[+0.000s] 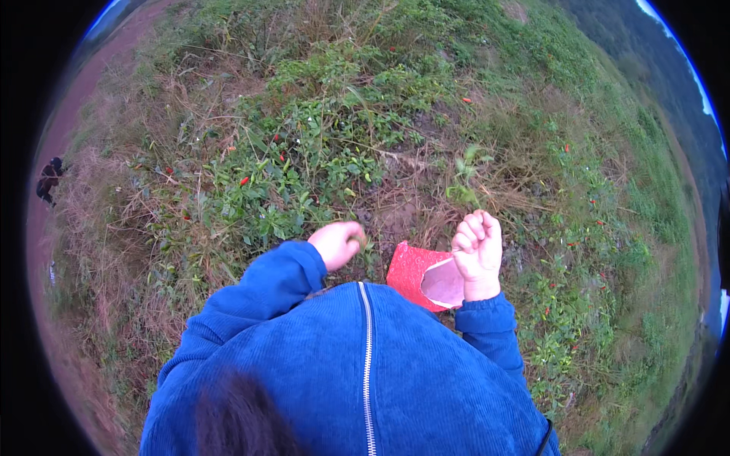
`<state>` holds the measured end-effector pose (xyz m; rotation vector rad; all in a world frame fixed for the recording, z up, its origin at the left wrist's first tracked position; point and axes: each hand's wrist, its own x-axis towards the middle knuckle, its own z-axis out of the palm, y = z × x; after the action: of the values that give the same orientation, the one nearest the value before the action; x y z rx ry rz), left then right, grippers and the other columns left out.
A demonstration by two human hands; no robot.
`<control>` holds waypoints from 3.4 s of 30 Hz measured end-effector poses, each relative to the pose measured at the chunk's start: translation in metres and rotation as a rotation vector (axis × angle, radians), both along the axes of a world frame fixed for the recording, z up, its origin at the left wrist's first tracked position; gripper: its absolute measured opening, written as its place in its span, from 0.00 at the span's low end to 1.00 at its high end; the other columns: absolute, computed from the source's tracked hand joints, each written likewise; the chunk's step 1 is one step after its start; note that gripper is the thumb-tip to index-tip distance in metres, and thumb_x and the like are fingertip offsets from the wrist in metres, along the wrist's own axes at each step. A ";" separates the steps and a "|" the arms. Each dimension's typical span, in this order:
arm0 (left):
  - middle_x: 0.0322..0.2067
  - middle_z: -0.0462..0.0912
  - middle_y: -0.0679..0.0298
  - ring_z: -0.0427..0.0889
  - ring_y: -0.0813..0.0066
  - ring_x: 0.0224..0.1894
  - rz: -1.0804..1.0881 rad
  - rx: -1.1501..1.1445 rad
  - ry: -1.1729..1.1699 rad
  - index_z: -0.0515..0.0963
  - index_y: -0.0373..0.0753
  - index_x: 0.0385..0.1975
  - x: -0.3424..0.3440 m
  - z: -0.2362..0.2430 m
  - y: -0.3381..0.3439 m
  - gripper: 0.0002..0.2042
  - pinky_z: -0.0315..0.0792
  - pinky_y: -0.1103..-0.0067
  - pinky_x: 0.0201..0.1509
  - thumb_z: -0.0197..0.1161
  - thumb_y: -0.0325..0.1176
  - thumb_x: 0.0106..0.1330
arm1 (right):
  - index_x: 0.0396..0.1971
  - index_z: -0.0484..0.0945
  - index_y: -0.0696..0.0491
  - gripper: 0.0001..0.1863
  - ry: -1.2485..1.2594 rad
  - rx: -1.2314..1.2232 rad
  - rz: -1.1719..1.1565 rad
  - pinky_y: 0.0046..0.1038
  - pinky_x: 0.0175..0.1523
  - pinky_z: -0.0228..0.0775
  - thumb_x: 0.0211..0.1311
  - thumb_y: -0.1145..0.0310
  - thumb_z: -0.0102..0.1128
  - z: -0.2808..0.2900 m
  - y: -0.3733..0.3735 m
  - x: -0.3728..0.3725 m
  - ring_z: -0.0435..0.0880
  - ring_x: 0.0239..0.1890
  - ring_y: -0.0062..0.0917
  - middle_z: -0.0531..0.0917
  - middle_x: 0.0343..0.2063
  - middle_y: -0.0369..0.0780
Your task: The person picks green and red chilies from plants in a garden and places them into a red plastic bag. The person repeatedly reaches for chilies, plucks them by hand, and deposits them into the bag held in the other hand.
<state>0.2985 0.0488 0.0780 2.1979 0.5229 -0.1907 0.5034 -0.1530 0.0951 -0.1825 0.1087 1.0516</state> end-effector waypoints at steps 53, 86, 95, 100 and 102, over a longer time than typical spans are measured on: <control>0.25 0.77 0.66 0.78 0.75 0.30 0.075 0.296 -0.730 0.79 0.43 0.34 0.037 0.072 -0.022 0.05 0.73 0.78 0.34 0.62 0.29 0.59 | 0.30 0.75 0.54 0.05 -0.312 -0.139 0.143 0.21 0.31 0.59 0.64 0.69 0.54 -0.009 0.014 -0.055 0.65 0.26 0.19 0.73 0.27 0.36; 0.27 0.76 0.74 0.69 0.87 0.29 0.253 -0.736 -0.229 0.79 0.39 0.34 0.040 0.037 -0.012 0.08 0.67 0.84 0.36 0.57 0.36 0.65 | 0.30 0.72 0.53 0.02 -0.203 -0.311 0.183 0.19 0.27 0.57 0.61 0.75 0.55 0.003 0.020 -0.059 0.63 0.23 0.15 0.68 0.20 0.31; 0.26 0.79 0.64 0.75 0.79 0.30 0.197 -0.425 -0.205 0.78 0.37 0.29 0.041 0.025 -0.014 0.09 0.70 0.78 0.36 0.58 0.37 0.60 | 0.29 0.73 0.53 0.03 -0.459 -0.480 0.194 0.17 0.26 0.56 0.59 0.76 0.58 0.003 0.021 -0.062 0.62 0.20 0.13 0.68 0.20 0.29; 0.30 0.77 0.55 0.78 0.56 0.35 0.161 0.566 -0.177 0.77 0.38 0.25 0.037 0.029 0.003 0.09 0.73 0.65 0.41 0.58 0.37 0.55 | 0.27 0.73 0.52 0.04 -0.498 -0.539 0.173 0.17 0.26 0.55 0.59 0.77 0.58 0.003 0.014 -0.058 0.61 0.20 0.12 0.67 0.19 0.28; 0.28 0.77 0.60 0.78 0.65 0.30 0.299 0.255 -0.153 0.75 0.36 0.24 0.033 0.029 0.016 0.10 0.72 0.72 0.35 0.55 0.37 0.58 | 0.27 0.73 0.53 0.04 -0.524 -0.555 0.152 0.17 0.26 0.55 0.58 0.77 0.58 0.003 0.010 -0.054 0.62 0.20 0.12 0.67 0.19 0.28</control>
<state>0.3316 0.0653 0.1071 2.3200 0.8168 0.2131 0.4498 -0.1426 0.0976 -0.9732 -0.0930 1.0733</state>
